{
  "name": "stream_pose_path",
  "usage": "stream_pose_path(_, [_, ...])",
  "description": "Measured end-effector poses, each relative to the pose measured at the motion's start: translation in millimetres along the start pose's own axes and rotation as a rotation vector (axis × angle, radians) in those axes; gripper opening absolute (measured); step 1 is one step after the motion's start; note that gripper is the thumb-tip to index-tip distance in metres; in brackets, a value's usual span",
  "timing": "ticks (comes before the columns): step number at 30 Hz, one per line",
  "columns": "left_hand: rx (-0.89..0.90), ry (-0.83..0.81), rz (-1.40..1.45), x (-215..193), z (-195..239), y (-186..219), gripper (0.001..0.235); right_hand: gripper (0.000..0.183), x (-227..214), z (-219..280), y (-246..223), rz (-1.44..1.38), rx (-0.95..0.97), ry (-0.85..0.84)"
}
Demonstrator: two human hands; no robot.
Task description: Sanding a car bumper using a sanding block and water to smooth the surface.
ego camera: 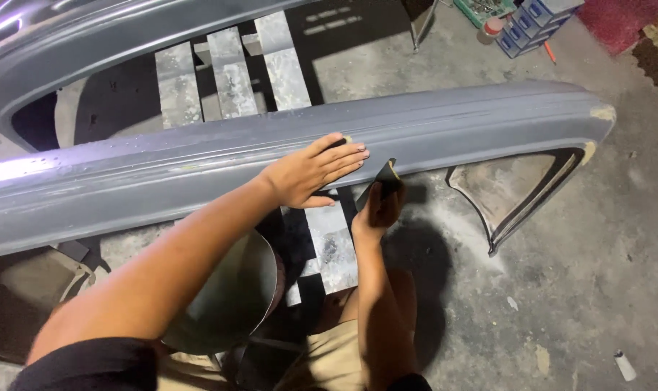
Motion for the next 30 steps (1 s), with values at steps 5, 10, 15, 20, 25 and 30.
stream_pose_path(5, [0.032, 0.031, 0.105, -15, 49, -6, 0.077, 0.012, -5, -18, -34, -0.190, 0.493, -0.140])
stream_pose_path(10, [0.039, 0.031, 0.140, -27, 100, -8, 0.075, 0.025, 7, -8, -55, -0.025, 0.773, -0.282])
stream_pose_path(15, [0.030, 0.069, 0.149, -21, 112, -7, 0.075, 0.027, 3, -22, -79, -0.155, 0.300, -0.361])
stream_pose_path(20, [-0.006, 0.089, 0.151, -19, 110, -4, 0.073, 0.025, 4, 4, -50, -0.162, 0.734, -0.336])
stream_pose_path(25, [-0.009, 0.076, 0.115, -22, 110, -3, 0.073, 0.026, -11, -39, -98, -0.147, 0.458, -0.423])
stream_pose_path(30, [-0.017, 0.124, 0.204, -22, 107, -3, 0.072, 0.023, 11, 24, -54, -0.014, 0.479, -0.235])
Point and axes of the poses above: each hand's wrist, its own z-axis away from the middle knuckle, its own x-axis out of the palm, y = z × x, the point moved 1 cm from there along -z, towards the middle knuckle, and after that the axes turned 15 degrees about x, right-handed, at the moved point
